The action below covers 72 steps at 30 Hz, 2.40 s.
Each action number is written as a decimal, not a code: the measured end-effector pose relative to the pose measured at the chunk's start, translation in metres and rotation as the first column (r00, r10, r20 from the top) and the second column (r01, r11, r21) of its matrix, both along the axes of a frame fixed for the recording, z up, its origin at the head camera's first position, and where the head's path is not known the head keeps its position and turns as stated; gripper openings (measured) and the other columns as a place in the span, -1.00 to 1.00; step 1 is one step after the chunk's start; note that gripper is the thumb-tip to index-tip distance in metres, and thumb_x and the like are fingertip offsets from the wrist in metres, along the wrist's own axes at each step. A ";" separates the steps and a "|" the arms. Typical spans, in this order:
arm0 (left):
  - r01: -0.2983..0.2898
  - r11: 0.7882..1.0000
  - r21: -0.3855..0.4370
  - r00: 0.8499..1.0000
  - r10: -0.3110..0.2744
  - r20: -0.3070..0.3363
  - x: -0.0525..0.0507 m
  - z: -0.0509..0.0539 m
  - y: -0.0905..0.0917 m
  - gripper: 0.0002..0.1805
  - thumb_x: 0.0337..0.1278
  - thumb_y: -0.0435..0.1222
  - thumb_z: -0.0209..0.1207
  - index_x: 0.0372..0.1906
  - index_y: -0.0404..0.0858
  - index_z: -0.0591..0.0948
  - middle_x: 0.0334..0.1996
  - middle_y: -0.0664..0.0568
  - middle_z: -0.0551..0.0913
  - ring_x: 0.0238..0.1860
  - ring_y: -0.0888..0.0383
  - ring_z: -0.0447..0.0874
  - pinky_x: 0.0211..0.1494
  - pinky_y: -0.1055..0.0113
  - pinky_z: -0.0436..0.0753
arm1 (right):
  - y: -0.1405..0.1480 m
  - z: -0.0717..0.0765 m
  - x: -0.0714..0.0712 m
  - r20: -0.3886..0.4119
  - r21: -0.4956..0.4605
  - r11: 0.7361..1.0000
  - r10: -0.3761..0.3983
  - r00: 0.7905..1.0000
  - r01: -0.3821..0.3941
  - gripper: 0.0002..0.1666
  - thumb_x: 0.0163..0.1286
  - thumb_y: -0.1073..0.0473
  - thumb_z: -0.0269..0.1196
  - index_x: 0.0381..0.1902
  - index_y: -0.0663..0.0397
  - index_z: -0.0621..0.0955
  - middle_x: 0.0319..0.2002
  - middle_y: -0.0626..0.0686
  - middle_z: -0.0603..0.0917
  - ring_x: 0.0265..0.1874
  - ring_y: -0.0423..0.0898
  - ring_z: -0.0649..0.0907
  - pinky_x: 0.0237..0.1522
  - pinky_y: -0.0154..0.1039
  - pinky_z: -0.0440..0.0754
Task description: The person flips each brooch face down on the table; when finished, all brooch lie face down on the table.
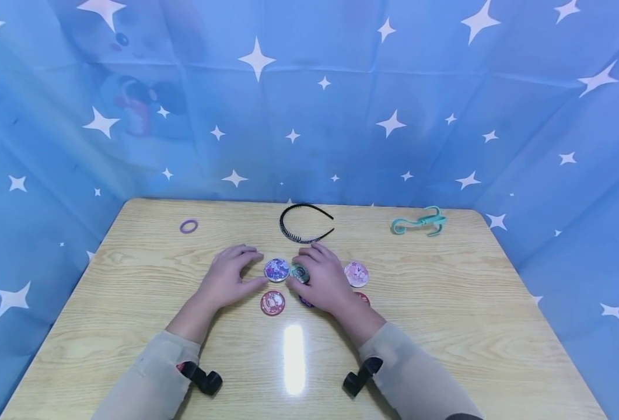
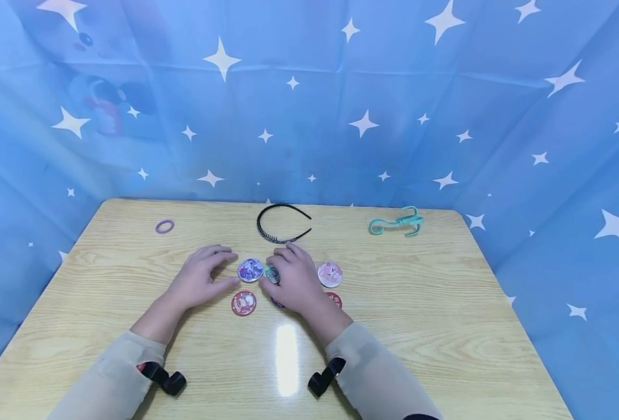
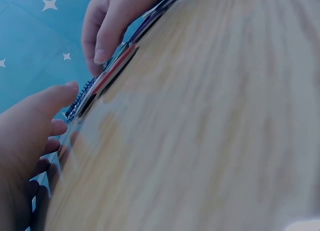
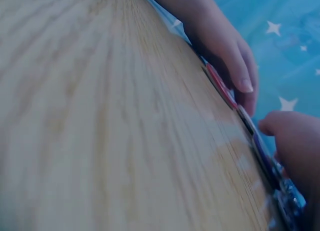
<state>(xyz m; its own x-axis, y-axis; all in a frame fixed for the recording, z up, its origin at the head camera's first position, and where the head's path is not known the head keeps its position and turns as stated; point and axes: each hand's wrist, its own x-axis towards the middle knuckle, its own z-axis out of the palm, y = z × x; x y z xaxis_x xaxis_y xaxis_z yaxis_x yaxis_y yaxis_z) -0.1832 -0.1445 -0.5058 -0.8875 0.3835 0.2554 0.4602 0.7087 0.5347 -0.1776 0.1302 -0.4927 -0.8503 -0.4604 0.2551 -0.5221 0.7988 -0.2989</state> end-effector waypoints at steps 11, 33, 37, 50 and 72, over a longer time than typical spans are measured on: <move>-0.039 0.999 0.008 0.999 0.039 -0.008 0.007 0.003 0.010 -0.46 0.20 0.05 0.48 0.20 -0.11 0.76 0.37 -0.19 0.57 0.46 -0.25 0.41 0.53 -0.29 0.21 | -0.009 0.000 0.000 -0.006 0.040 0.999 0.010 1.000 -0.009 -0.43 0.47 -0.28 0.34 0.18 -0.03 0.76 0.33 0.09 0.65 0.49 0.19 0.44 0.56 0.08 0.25; -0.042 0.999 0.012 0.999 0.042 -0.017 0.007 -0.002 0.007 -0.53 0.28 0.00 0.45 0.21 -0.09 0.76 0.39 -0.18 0.57 0.48 -0.24 0.39 0.54 -0.29 0.21 | -0.010 -0.005 -0.001 0.082 0.009 1.000 0.000 0.997 0.000 -0.36 0.56 -0.28 0.25 0.40 -0.07 0.64 0.47 0.02 0.54 0.54 0.14 0.37 0.56 0.17 0.20; -0.037 0.999 0.002 0.999 0.037 -0.010 0.007 -0.002 0.008 -0.52 0.30 0.03 0.43 0.22 -0.08 0.75 0.40 -0.17 0.56 0.50 -0.23 0.37 0.55 -0.27 0.18 | -0.010 -0.005 -0.001 0.078 0.006 1.000 0.005 0.997 -0.005 -0.41 0.59 -0.27 0.23 0.38 -0.11 0.67 0.48 -0.02 0.54 0.54 0.16 0.37 0.55 0.20 0.20; -0.030 0.999 -0.016 0.999 0.029 -0.019 0.006 -0.002 0.007 -0.51 0.27 0.05 0.45 0.21 -0.06 0.74 0.41 -0.15 0.55 0.50 -0.22 0.35 0.56 -0.27 0.14 | -0.016 -0.004 0.000 0.082 -0.002 0.999 -0.037 0.996 0.038 -0.43 0.55 -0.29 0.27 0.33 -0.16 0.69 0.45 -0.05 0.57 0.52 0.15 0.41 0.54 0.19 0.22; -0.037 0.999 0.030 0.999 0.038 -0.032 0.007 -0.001 0.009 -0.61 0.24 -0.05 0.50 0.10 -0.09 0.80 0.32 -0.09 0.64 0.43 -0.20 0.44 0.54 -0.25 0.18 | -0.016 -0.005 0.000 0.092 -0.078 0.997 -0.017 0.996 0.024 -0.44 0.46 -0.19 0.41 0.30 -0.11 0.71 0.41 -0.06 0.62 0.48 0.17 0.44 0.49 0.22 0.27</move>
<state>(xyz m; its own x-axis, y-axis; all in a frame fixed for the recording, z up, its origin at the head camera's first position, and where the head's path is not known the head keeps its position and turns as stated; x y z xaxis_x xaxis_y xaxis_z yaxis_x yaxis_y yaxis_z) -0.1765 -0.1351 -0.5064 -0.8922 0.3419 0.2950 0.4509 0.7103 0.5406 -0.1781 0.1147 -0.4978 -0.8807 -0.4239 0.2112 -0.4736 0.7810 -0.4072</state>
